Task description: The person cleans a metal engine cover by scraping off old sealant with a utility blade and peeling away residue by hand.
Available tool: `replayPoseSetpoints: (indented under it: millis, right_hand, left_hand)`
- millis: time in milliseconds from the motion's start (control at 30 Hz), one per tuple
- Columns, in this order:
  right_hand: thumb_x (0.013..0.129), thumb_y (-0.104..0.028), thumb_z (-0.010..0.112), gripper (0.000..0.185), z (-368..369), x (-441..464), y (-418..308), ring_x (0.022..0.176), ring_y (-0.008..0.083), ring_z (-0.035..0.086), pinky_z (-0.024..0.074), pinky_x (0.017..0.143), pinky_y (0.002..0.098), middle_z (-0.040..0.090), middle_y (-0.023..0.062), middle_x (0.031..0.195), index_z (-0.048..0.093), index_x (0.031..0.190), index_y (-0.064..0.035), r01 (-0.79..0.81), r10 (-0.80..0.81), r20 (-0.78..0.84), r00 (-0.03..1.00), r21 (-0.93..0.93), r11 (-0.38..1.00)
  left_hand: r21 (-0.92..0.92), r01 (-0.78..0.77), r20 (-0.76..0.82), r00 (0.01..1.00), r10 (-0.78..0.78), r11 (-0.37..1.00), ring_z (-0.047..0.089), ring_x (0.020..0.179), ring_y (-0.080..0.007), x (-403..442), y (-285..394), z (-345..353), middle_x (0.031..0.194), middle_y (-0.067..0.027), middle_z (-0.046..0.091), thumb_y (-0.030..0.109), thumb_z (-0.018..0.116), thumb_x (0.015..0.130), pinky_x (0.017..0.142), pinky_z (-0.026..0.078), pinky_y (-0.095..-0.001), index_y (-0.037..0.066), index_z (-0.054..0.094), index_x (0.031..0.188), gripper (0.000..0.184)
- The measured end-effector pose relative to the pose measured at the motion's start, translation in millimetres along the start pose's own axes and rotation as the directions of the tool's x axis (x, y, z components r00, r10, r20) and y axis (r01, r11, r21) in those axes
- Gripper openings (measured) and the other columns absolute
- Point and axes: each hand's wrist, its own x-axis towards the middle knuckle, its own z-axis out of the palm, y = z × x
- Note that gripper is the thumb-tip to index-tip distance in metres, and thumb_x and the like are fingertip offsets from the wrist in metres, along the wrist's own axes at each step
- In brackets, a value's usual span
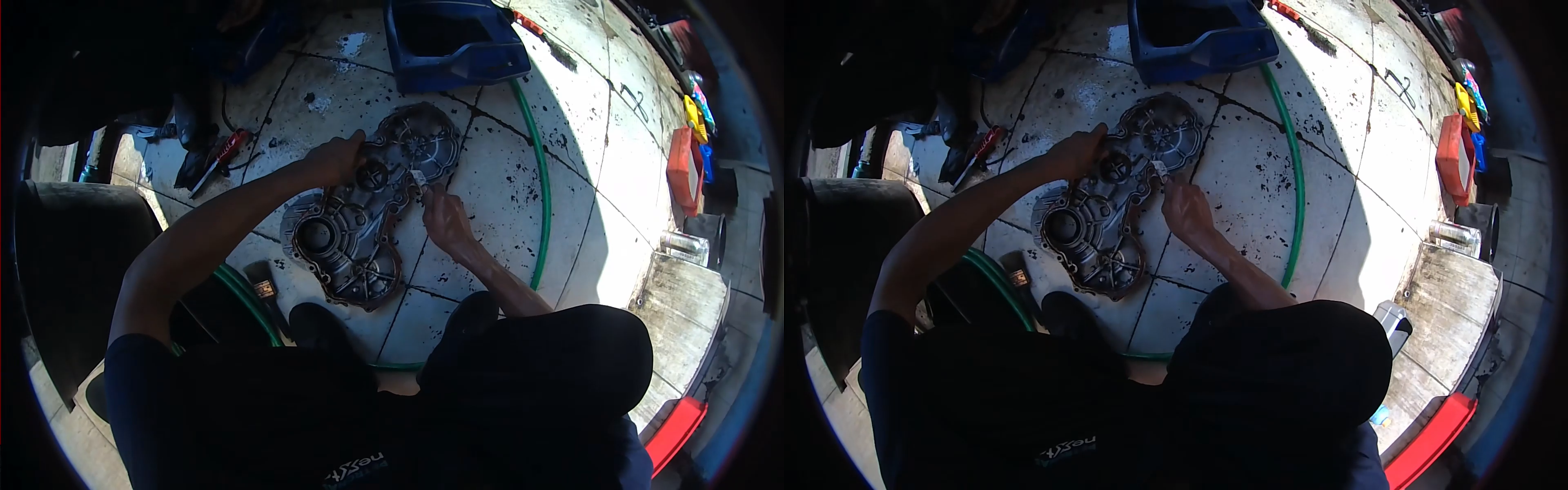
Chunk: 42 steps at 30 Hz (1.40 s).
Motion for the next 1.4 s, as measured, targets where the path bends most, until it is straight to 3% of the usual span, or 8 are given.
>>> replayPoseSetpoints:
  millis: [167,267,400,567,1000,1167,1233,1400]
  right_hand:
    - [0.104,-0.018,0.046,0.029,-27.0,18.2,7.3,0.068,0.0468,0.064,0.0475,0.059,0.0509,0.061,0.0281,0.071,0.057,0.094,0.0067,-0.244,0.244,0.008,0.970,0.104,0.964]
    - [0.105,-0.021,0.045,0.036,3.1,-0.7,0.2,0.065,0.0441,0.065,0.0486,0.059,0.0490,0.062,0.0279,0.071,0.059,0.088,0.0067,0.102,-0.101,0.009,0.995,-0.042,0.994]
    - [0.101,-0.018,0.050,0.025,-19.6,10.4,-0.5,0.068,0.0518,0.062,0.0472,0.060,0.0581,0.064,0.0321,0.079,0.057,0.093,0.0043,-0.203,0.199,0.046,0.979,0.090,0.975]
    - [0.105,-0.028,0.044,0.038,-9.6,-3.7,-6.7,0.070,0.0511,0.064,0.0488,0.060,0.0575,0.065,0.0311,0.074,0.058,0.091,0.0044,-0.130,0.147,0.160,0.976,-0.114,0.985]
    - [0.104,-0.031,0.048,0.042,-25.5,10.1,-6.4,0.070,0.0504,0.064,0.0481,0.063,0.0562,0.063,0.0316,0.072,0.063,0.086,0.0050,-0.151,0.166,0.178,0.970,-0.095,0.984]
    - [0.100,-0.039,0.054,0.047,-64.6,35.1,-29.2,0.078,0.0484,0.066,0.0496,0.073,0.0540,0.066,0.0306,0.079,0.066,0.089,0.0057,-0.220,0.265,0.196,0.944,-0.224,0.949]
    - [0.098,-0.042,0.057,0.050,-71.5,35.5,-30.0,0.078,0.0469,0.067,0.0499,0.074,0.0533,0.067,0.0299,0.080,0.066,0.090,0.0059,-0.258,0.328,0.248,0.911,-0.277,0.926]
    - [0.090,-0.038,0.067,0.045,-76.2,23.7,-25.0,0.078,0.0456,0.069,0.0520,0.073,0.0517,0.068,0.0279,0.077,0.062,0.092,0.0067,-0.334,0.400,0.280,0.873,-0.254,0.908]
  left_hand:
    - [-0.091,0.010,-0.012,1.000,-0.011,0.996,0.067,0.090,-0.0476,-9.4,0.2,16.7,0.094,-0.0292,0.067,0.029,0.056,0.099,0.075,0.052,-0.0564,0.002,0.042,0.120,0.037]
    - [-0.082,0.062,-0.031,0.997,-0.065,0.995,0.067,0.089,-0.0482,-12.9,8.7,27.1,0.093,-0.0298,0.067,0.028,0.057,0.098,0.076,0.052,-0.0571,0.001,0.041,0.120,0.038]
    - [-0.122,0.040,-0.027,0.999,-0.043,0.992,0.067,0.088,-0.0489,-15.4,5.2,29.9,0.093,-0.0295,0.067,0.028,0.057,0.098,0.078,0.052,-0.0579,0.001,0.040,0.120,0.039]
    - [-0.118,0.041,-0.025,0.999,-0.044,0.992,0.067,0.089,-0.0491,-13.9,9.7,28.0,0.093,-0.0301,0.067,0.028,0.057,0.098,0.078,0.052,-0.0578,0.000,0.041,0.119,0.038]
    - [-0.137,0.050,0.050,0.998,-0.043,0.989,0.071,0.085,-0.0424,-11.7,8.6,19.4,0.092,-0.0298,0.068,0.026,0.055,0.100,0.075,0.057,-0.0542,-0.002,0.041,0.119,0.037]
    - [0.109,0.119,-0.061,0.992,-0.113,0.987,0.068,0.102,-0.0365,-18.2,33.2,9.8,0.115,-0.0274,0.059,0.019,0.062,0.094,0.084,0.054,-0.0530,-0.002,0.047,0.123,0.038]
    - [0.447,-0.164,-0.383,0.853,0.354,0.879,0.064,0.106,-0.0347,-19.4,39.3,11.1,0.122,-0.0223,0.053,0.013,0.070,0.083,0.089,0.053,-0.0488,0.001,0.053,0.121,0.043]
    - [0.319,-0.434,-0.367,0.763,0.532,0.843,0.066,0.092,-0.0363,-14.1,73.9,19.3,0.111,-0.0179,0.061,0.016,0.068,0.083,0.083,0.053,-0.0458,0.001,0.058,0.116,0.038]
